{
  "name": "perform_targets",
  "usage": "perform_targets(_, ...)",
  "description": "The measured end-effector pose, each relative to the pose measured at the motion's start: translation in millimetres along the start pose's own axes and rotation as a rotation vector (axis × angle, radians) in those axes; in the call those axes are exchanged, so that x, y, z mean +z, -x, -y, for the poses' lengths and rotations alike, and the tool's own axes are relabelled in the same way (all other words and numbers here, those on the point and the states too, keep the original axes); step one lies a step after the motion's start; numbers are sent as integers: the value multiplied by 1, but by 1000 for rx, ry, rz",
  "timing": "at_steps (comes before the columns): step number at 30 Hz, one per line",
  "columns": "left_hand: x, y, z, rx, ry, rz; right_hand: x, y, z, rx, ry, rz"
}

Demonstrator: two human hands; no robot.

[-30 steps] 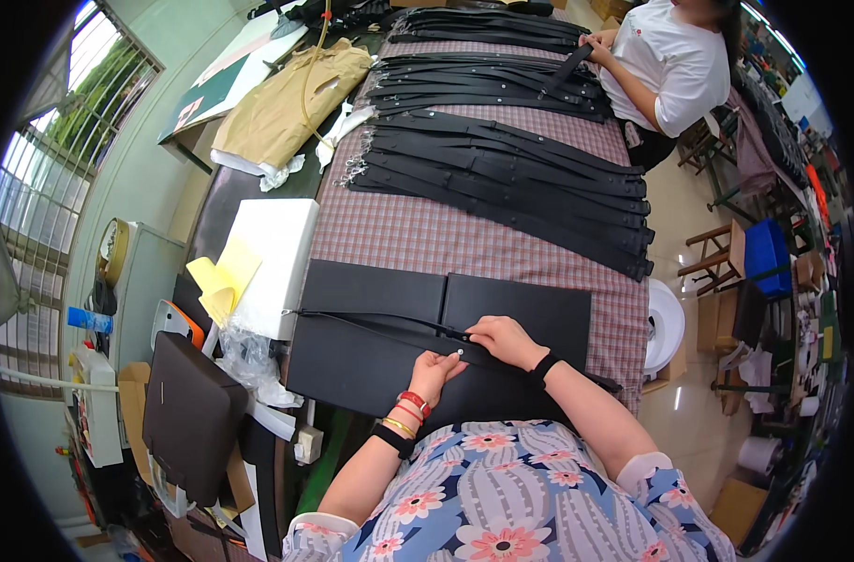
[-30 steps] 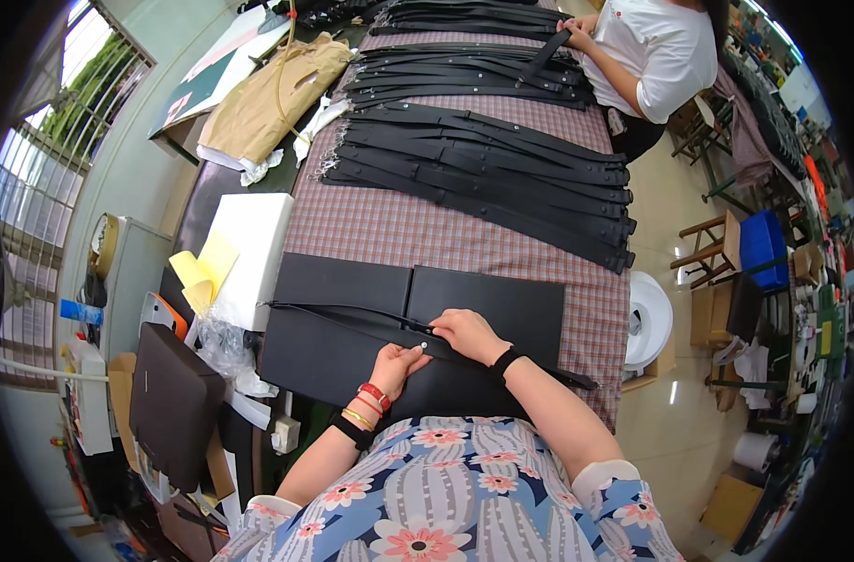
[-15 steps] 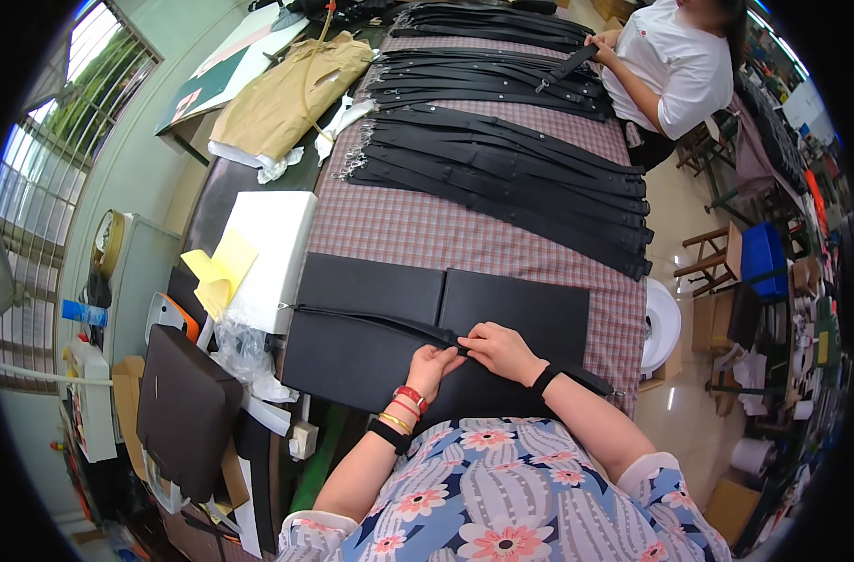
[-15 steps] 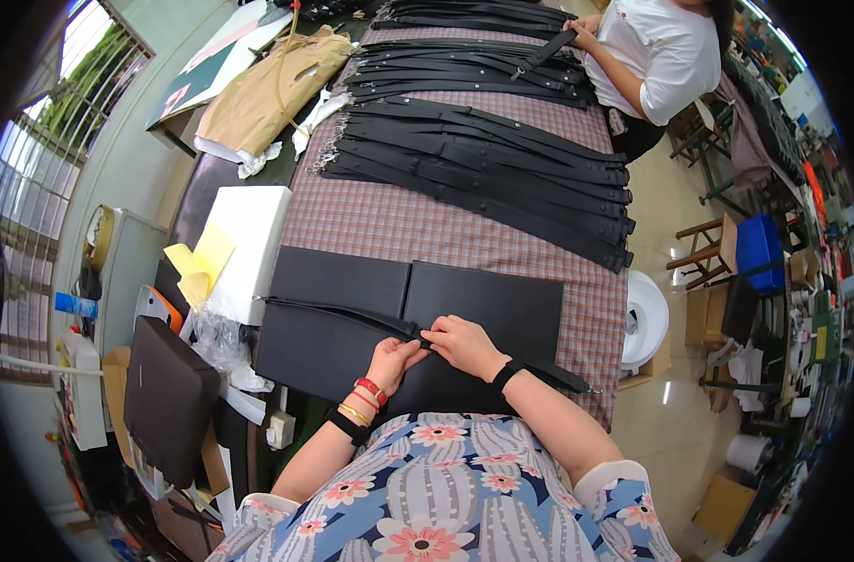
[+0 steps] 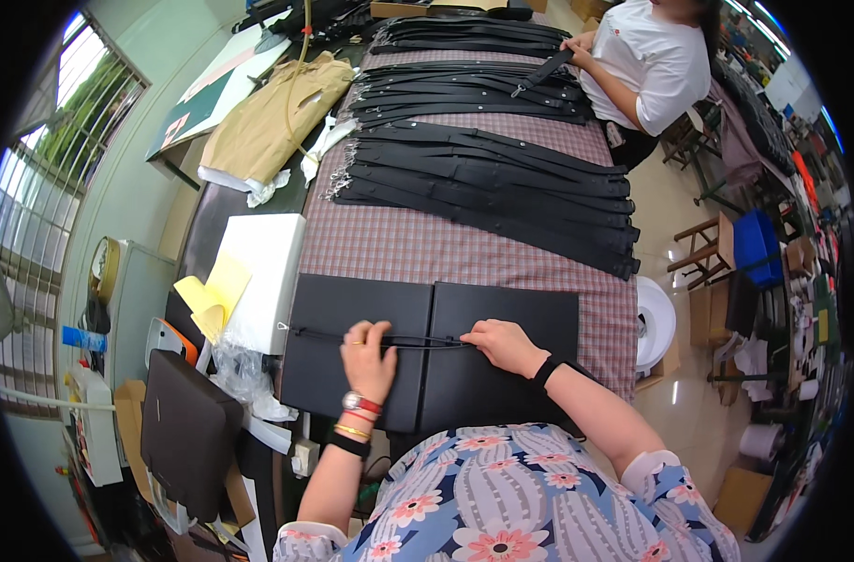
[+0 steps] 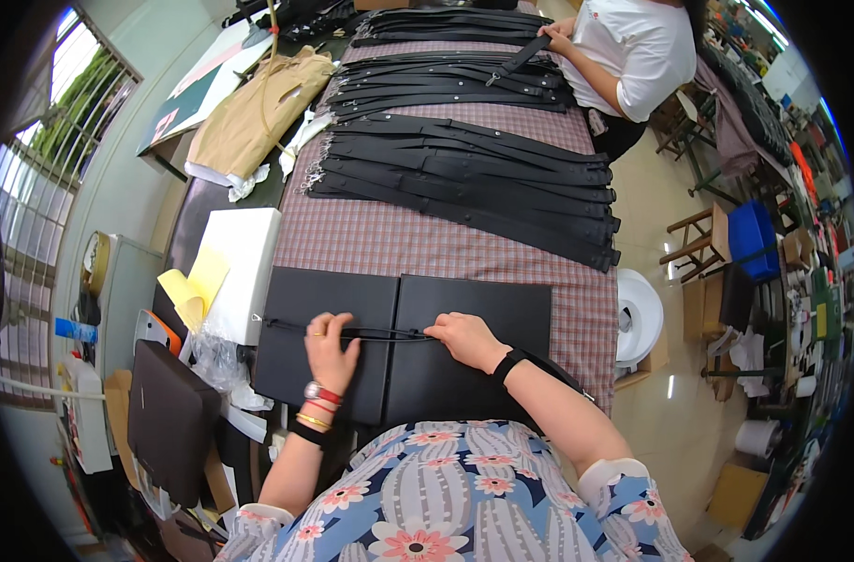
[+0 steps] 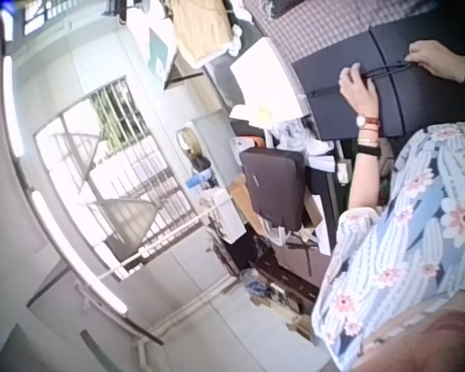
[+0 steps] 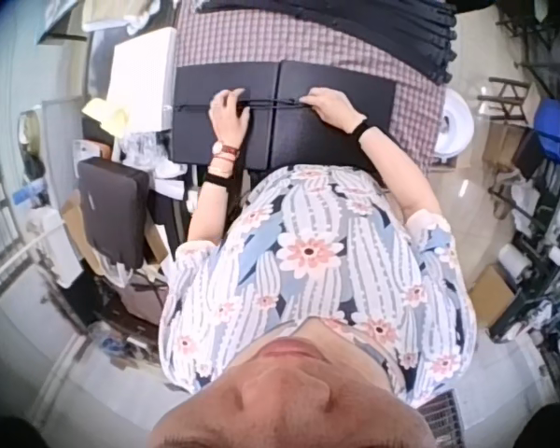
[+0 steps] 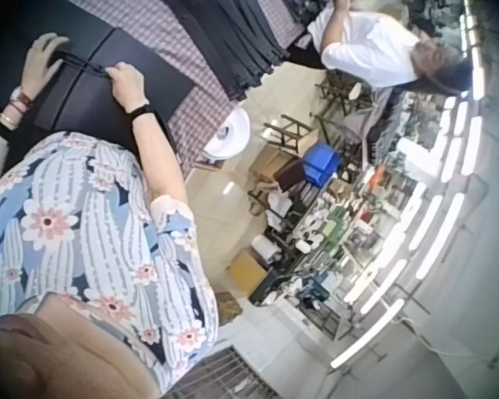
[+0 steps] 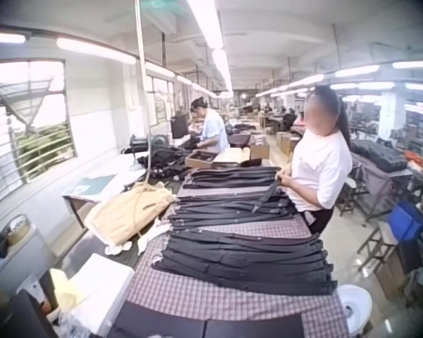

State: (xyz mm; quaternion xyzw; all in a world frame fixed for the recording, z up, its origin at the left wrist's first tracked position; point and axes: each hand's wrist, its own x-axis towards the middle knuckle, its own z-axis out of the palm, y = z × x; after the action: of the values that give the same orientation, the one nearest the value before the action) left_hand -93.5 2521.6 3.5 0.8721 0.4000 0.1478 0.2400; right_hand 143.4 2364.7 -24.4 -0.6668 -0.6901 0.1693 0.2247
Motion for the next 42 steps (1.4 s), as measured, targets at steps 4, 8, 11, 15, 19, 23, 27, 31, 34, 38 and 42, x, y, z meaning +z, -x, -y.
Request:
perform_targets(4,-35,-13,74,204,-300,34,-1,6,-4,-2,31,-22)
perform_targets(8,-45,-8,158,243,-250,70,1,2,3,3,35,-46)
perform_targets(11,-61,-17,143,301,-448,94,8,9,-3,14,60,-66)
perform_targets(15,-63,-14,156,331,-348,87,8,15,-7,7,100,-99)
perform_targets(19,-67,-12,161,337,-316,79,-16,48,-26,78,189,-113)
perform_targets(23,-71,-13,171,332,-279,71,-56,118,-58,228,225,-145)
perform_targets(27,-73,-19,176,325,-197,63,-86,181,-86,325,303,-169)
perform_targets(31,-76,-29,176,297,-194,186,-86,203,-101,375,281,-230)
perform_targets(34,-75,-31,191,295,-174,177,-89,207,-107,384,261,-228)
perform_targets(38,-74,-31,190,235,-122,192,-94,212,-116,386,260,-175)
perform_targets(42,-79,-24,183,256,-138,152,-100,206,-114,369,243,-177)
